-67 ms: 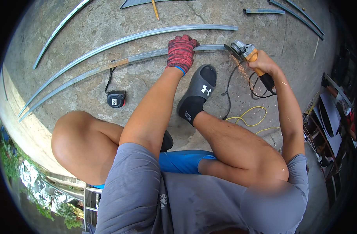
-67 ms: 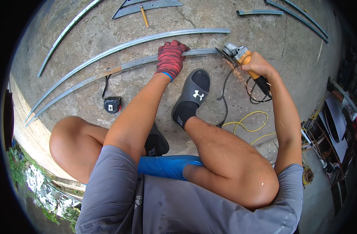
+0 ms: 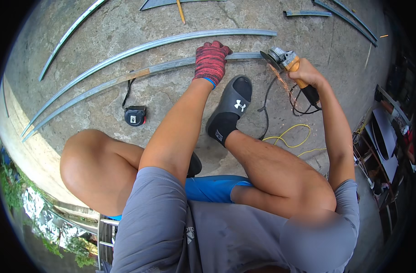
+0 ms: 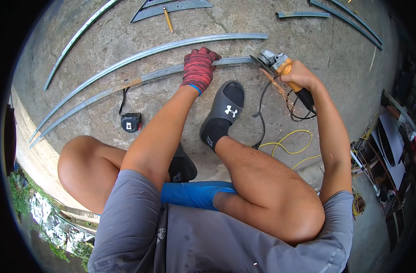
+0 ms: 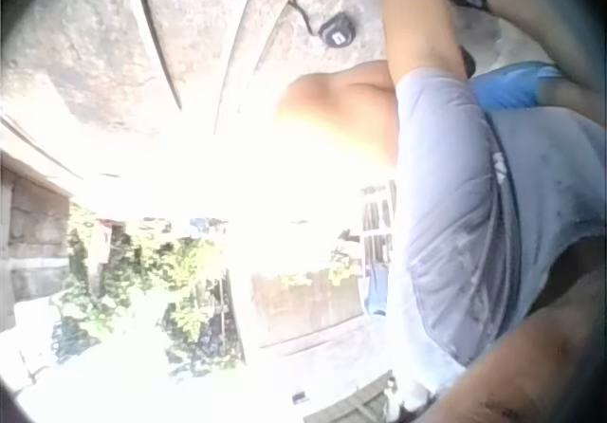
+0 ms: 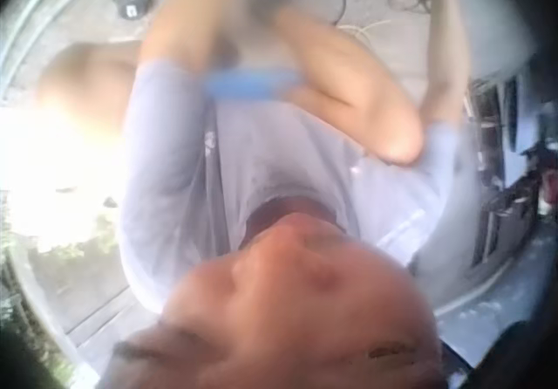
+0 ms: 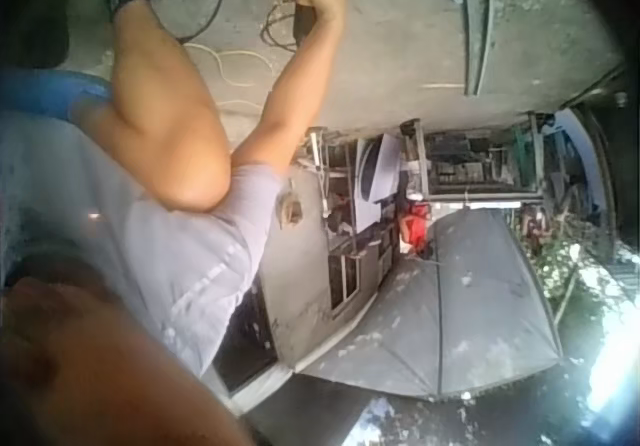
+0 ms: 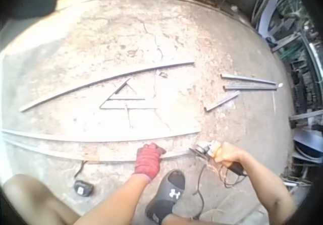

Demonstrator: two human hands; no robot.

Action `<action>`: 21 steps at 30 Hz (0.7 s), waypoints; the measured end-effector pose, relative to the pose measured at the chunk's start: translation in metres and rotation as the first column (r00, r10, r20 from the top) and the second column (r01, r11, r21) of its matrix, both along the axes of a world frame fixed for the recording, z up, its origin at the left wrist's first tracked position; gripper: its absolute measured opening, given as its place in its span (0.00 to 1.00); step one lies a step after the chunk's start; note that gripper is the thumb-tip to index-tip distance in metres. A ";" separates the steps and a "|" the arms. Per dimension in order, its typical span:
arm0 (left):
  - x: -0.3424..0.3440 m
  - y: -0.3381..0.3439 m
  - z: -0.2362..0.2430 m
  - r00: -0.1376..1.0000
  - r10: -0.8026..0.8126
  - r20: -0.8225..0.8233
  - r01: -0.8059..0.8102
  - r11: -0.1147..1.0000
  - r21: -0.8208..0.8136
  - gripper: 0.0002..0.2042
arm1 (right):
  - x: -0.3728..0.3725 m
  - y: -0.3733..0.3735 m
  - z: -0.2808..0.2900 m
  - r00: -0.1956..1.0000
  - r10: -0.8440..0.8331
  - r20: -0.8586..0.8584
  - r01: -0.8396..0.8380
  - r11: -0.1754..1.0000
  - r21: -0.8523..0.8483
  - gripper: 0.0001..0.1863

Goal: Marking metal bars using a speed square and pencil, then cutting them with an angle grinder.

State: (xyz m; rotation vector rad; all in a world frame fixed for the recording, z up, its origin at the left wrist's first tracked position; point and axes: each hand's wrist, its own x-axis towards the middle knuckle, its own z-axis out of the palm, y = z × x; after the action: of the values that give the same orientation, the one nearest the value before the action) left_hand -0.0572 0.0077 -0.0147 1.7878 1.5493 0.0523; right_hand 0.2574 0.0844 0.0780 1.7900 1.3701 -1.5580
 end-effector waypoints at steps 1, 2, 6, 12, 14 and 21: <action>0.000 0.000 -0.001 1.000 0.000 0.000 0.000 1.000 0.000 0.17 | -0.002 0.001 0.000 1.000 -0.005 -0.013 0.005 1.000 -0.004 0.13; 0.000 -0.001 -0.002 1.000 0.007 0.003 -0.007 1.000 -0.001 0.17 | -0.002 0.002 -0.001 1.000 -0.009 -0.026 0.009 1.000 -0.009 0.13; 0.001 0.001 -0.001 1.000 0.002 0.000 -0.002 0.999 -0.033 0.17 | 0.000 0.004 -0.006 1.000 0.010 -0.011 -0.010 1.000 -0.011 0.13; 0.000 0.001 0.000 1.000 0.002 0.000 -0.002 0.999 -0.040 0.17 | -0.008 0.006 -0.004 0.999 -0.010 -0.034 0.011 1.000 0.012 0.11; 0.000 0.001 -0.001 1.000 0.004 0.008 -0.004 0.999 -0.034 0.17 | -0.007 0.007 -0.004 0.999 0.001 -0.035 -0.001 1.000 0.009 0.12; 0.001 0.001 -0.003 1.000 -0.003 0.000 0.003 0.999 -0.035 0.18 | -0.006 0.005 -0.007 0.999 -0.017 -0.050 0.018 1.000 0.019 0.12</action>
State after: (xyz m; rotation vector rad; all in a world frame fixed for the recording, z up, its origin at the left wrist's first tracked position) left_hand -0.0557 0.0087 -0.0177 1.7622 1.5385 0.0238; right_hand 0.2518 0.0895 0.0713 1.7901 1.4009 -1.6140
